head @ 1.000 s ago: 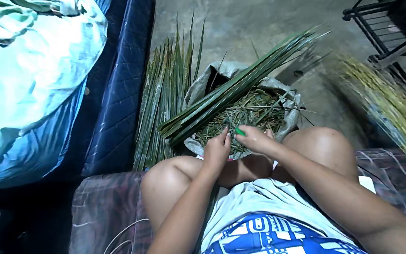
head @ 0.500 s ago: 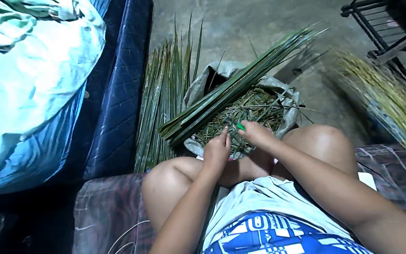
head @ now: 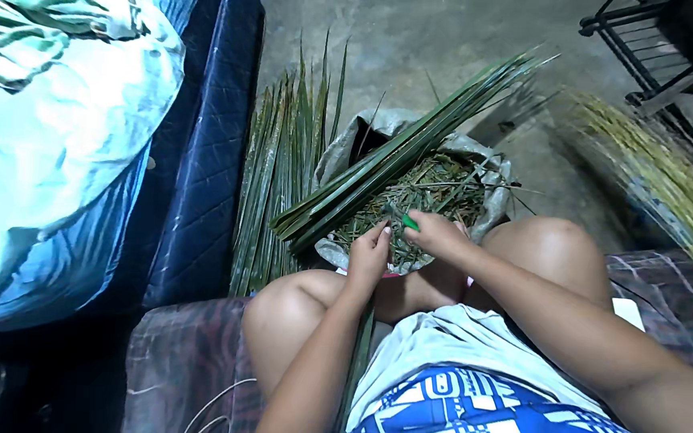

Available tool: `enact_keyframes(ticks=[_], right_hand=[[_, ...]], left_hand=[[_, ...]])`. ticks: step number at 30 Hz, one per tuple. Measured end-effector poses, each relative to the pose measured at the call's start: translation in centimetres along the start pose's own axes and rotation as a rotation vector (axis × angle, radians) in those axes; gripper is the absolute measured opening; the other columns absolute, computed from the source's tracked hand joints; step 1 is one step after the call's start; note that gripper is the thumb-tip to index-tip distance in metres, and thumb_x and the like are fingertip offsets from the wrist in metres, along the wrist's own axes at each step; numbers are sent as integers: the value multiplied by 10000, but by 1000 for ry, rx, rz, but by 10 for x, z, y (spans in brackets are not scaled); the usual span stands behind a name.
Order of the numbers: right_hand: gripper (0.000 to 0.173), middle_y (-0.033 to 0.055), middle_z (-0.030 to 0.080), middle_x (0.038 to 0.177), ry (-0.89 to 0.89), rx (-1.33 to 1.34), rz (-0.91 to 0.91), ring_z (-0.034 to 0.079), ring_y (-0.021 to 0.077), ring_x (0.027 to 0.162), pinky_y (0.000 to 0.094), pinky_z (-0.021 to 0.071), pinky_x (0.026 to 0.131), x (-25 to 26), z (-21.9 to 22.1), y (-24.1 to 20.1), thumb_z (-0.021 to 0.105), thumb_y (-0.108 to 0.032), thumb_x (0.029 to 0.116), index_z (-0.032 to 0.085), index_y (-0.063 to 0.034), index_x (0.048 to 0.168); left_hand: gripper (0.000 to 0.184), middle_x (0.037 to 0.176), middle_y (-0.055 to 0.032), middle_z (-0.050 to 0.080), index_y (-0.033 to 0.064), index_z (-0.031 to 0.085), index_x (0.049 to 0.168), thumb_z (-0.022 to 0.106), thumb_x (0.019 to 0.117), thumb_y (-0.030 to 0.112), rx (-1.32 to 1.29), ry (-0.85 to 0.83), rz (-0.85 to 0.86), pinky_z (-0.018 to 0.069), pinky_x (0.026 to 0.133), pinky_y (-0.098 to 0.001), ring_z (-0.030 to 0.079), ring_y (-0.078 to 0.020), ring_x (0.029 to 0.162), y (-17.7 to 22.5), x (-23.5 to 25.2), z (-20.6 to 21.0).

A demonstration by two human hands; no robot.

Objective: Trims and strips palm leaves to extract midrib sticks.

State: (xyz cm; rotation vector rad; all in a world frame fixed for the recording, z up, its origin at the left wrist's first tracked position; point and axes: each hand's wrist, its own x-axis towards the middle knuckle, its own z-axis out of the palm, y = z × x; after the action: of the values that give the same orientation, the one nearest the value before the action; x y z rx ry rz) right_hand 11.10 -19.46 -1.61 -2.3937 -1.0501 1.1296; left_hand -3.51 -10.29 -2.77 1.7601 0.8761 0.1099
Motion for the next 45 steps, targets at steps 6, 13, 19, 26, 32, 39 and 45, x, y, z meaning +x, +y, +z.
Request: enact_keyframes(ticks=[6,13,19,26,32,39,45], right_hand=[[360,184,623,899,205,374,39,601,304,759,496,507,713,25,-15,21,521,-336,1102,608,-9,1225],[207,35,501,760,56,632,-7,430,95,574,265,392,552,24,1,12,571,-236,1082,616,-41,1132],[316,160,634,925,374,515,-6,566,259,731,465,476,671,34,-12,28,559,-321,1090,649,-59,1242],[310,140,611,931,-156,124,-111,595,266,835,486,482,771,-8,14,-3,503,-305,1084,636,-28,1129],[371,240,692,1124,-10,-161,-18,671,422,1101,613,501,915,-1,6,-15,471,-327,1099,614,-20,1251],[314,226,687,1042,77,-32,82,680,404,1007,606,519,849,19,-5,2,516,-300,1080,635,-26,1177],[295,143,586,930,-199,86,-69,585,268,844,479,470,766,-9,18,-11,453,-267,1092,613,-20,1100]], left_hand=[[366,723,-5,619,22,615,1379,445,1111,205,-91,-60,-31,431,493,-203,499,-33,507,2,0,1],[395,804,-39,671,35,541,1458,501,1085,157,-71,-195,-146,456,494,-208,544,-43,528,9,-4,9],[390,764,-25,659,44,568,1440,457,1108,216,41,-174,-102,461,516,-220,541,-49,532,10,-4,7],[367,943,-146,707,-25,668,1217,402,1097,197,260,-41,-90,558,845,-403,692,-207,848,4,4,0],[407,1049,-190,727,-5,599,1400,425,1091,193,303,-27,-44,565,875,-425,714,-249,881,3,3,2],[442,993,-159,731,49,533,1485,379,1122,247,318,-38,-46,567,837,-393,700,-215,802,1,3,5],[374,907,-150,706,-31,697,1062,390,1077,181,372,-26,-71,554,841,-427,699,-235,857,2,2,4]])
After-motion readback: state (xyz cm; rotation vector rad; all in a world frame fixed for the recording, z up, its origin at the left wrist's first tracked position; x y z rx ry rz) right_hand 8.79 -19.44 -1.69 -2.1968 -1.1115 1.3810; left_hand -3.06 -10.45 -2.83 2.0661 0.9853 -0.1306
